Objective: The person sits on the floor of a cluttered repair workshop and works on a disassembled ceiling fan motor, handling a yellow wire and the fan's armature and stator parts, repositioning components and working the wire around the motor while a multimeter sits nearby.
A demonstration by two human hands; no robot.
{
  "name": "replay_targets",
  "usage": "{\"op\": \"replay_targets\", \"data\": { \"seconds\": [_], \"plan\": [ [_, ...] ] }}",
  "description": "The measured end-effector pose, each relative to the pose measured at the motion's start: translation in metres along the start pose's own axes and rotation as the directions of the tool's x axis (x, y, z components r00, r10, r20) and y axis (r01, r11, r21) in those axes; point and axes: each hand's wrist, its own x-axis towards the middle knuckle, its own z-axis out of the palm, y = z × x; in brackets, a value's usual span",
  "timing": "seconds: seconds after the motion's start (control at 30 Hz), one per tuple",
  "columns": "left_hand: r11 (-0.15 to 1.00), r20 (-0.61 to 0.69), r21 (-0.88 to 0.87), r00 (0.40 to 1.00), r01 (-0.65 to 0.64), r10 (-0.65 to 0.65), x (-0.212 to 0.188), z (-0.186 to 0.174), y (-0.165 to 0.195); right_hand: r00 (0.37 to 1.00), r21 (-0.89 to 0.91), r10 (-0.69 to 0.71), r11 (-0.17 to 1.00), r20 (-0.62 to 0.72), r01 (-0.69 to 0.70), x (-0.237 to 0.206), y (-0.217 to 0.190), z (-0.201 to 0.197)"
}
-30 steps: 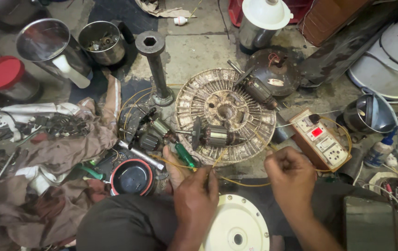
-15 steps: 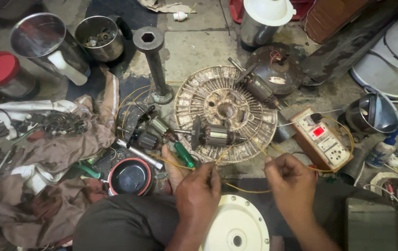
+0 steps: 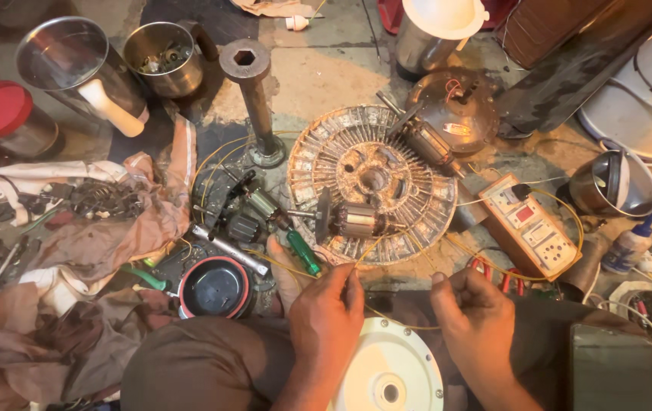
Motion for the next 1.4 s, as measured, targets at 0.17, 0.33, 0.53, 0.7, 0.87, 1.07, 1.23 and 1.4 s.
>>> {"op": "replay_targets", "data": {
  "seconds": [0.17, 0.33, 0.53, 0.7, 0.87, 1.07, 1.23, 1.4],
  "plan": [
    [0.999, 0.030, 0.015, 0.999, 0.034, -0.035, 0.000, 0.001, 0.000, 1.000, -0.022, -0.021, 1.000, 0.008, 0.022, -0.004, -0.002, -0.002],
    [0.999, 0.050, 0.020, 0.998, 0.041, -0.042, -0.001, 0.000, -0.002, 0.997, 0.055, -0.080, 0.995, -0.011, 0.080, 0.006, -0.008, 0.001],
    [0.999, 0.045, 0.033, 0.999, 0.022, -0.023, 0.000, 0.002, -0.004, 1.000, 0.195, 0.021, 0.980, 0.009, -0.022, 0.026, -0.024, 0.008],
    [0.999, 0.039, 0.026, 0.999, 0.020, -0.021, -0.002, 0.002, -0.004, 0.999, 0.115, 0.022, 0.993, -0.031, -0.018, 0.021, -0.030, 0.003],
    [1.000, 0.049, 0.013, 0.999, 0.021, -0.022, 0.000, 0.001, -0.002, 0.998, 0.172, -0.051, 0.984, 0.047, 0.042, 0.021, -0.030, -0.002],
    [0.999, 0.046, 0.014, 0.998, 0.053, -0.054, 0.000, 0.001, -0.002, 0.929, 0.253, -0.260, 0.948, 0.264, 0.194, 0.021, -0.036, -0.006],
    [1.000, 0.028, 0.002, 1.000, 0.006, -0.006, 0.001, 0.001, -0.002, 0.902, -0.204, -0.432, 0.881, 0.016, 0.426, 0.021, -0.045, 0.000],
    [0.999, 0.033, 0.013, 0.999, 0.039, -0.040, 0.001, 0.001, -0.002, 0.763, -0.390, -0.641, 0.684, 0.084, 0.617, 0.027, -0.057, 0.001]
  ]
}}
